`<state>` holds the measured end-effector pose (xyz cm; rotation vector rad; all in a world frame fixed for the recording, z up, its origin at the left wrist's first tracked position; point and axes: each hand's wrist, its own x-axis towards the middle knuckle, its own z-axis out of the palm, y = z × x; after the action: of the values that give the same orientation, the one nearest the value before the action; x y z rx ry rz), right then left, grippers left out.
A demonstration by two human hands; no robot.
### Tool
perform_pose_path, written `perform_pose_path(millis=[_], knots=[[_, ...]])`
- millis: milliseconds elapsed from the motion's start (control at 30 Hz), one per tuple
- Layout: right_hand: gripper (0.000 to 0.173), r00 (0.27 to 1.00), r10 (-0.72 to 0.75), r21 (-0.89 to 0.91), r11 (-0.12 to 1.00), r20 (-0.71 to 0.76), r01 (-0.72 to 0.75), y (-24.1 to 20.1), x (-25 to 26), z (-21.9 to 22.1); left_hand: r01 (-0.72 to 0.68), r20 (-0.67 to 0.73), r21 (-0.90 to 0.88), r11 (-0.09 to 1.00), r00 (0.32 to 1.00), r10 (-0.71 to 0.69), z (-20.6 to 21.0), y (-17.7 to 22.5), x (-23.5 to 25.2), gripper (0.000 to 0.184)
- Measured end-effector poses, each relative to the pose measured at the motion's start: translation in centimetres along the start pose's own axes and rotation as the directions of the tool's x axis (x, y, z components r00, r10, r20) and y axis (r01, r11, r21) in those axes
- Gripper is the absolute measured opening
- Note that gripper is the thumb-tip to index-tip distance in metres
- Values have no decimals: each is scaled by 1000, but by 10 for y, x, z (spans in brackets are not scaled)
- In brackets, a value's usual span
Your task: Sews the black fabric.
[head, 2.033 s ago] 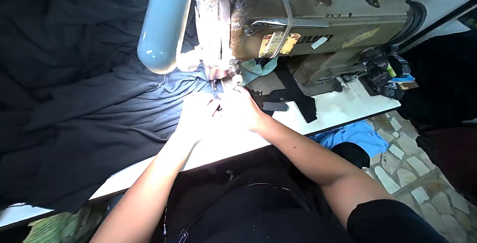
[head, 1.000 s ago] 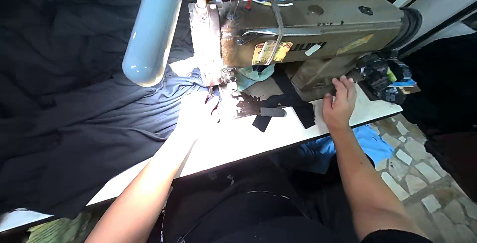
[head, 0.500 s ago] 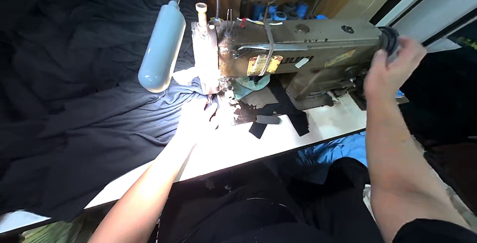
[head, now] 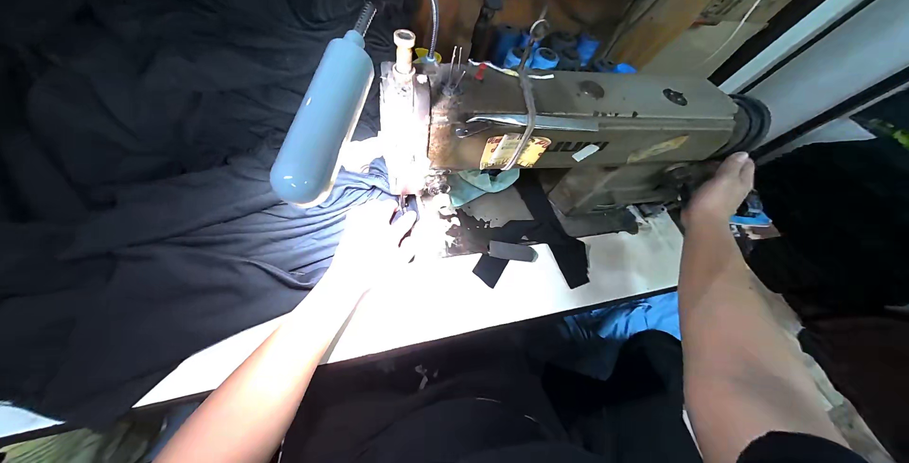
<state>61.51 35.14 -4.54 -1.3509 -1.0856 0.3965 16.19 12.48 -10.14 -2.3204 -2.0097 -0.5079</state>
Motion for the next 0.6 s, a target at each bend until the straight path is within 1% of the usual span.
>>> perform_pose_path(millis=[67, 133, 167, 200, 267, 300, 367, 433, 467, 533, 567, 600], knots=[[59, 997, -73, -77, 994, 38, 75, -12, 15, -11, -3, 0, 4, 1000, 1000, 3, 1, 0, -1, 40], [62, 989, -94, -208, 971, 114, 117, -49, 33, -13, -5, -7, -3, 1000, 1000, 5, 2, -1, -1, 41], [61, 984, -55, -276, 956, 167, 101, -66, 40, -10, -7, -9, -5, 1000, 1000, 7, 2, -1, -1, 41], [60, 975, -5, -331, 940, 220, 79, -75, 49, -6, -12, -14, -12, 1000, 1000, 11, 1, 0, -1, 41], [55, 960, 37, -392, 917, 278, 78, -76, 61, 1, -24, -36, -26, 999, 999, 23, 1, 1, -1, 39], [54, 963, 29, -398, 914, 268, 83, -75, 58, 3, -28, -40, -30, 999, 999, 27, 1, 1, -1, 39], [54, 983, -49, -346, 932, 177, 109, -65, 36, 2, -30, -37, -29, 999, 999, 29, 1, -1, -1, 38], [53, 995, -73, -255, 963, 70, 89, -40, 0, 0, -33, -23, -13, 999, 999, 33, 3, -2, -1, 40], [52, 997, -51, -220, 974, 57, 63, -21, -12, -3, -36, -13, -3, 999, 999, 36, 3, -2, -1, 41], [48, 1000, -7, -196, 981, 10, 9, 2, -15, -6, -34, -7, -2, 999, 999, 34, 1, -1, 0, 41], [49, 1000, -16, -213, 977, 6, 17, -1, -11, -9, -34, -4, -5, 999, 999, 33, 1, -1, 0, 41], [52, 998, -61, -243, 968, 28, 66, -10, -3, -12, -41, -10, -7, 999, 999, 41, 1, -3, 0, 40]])
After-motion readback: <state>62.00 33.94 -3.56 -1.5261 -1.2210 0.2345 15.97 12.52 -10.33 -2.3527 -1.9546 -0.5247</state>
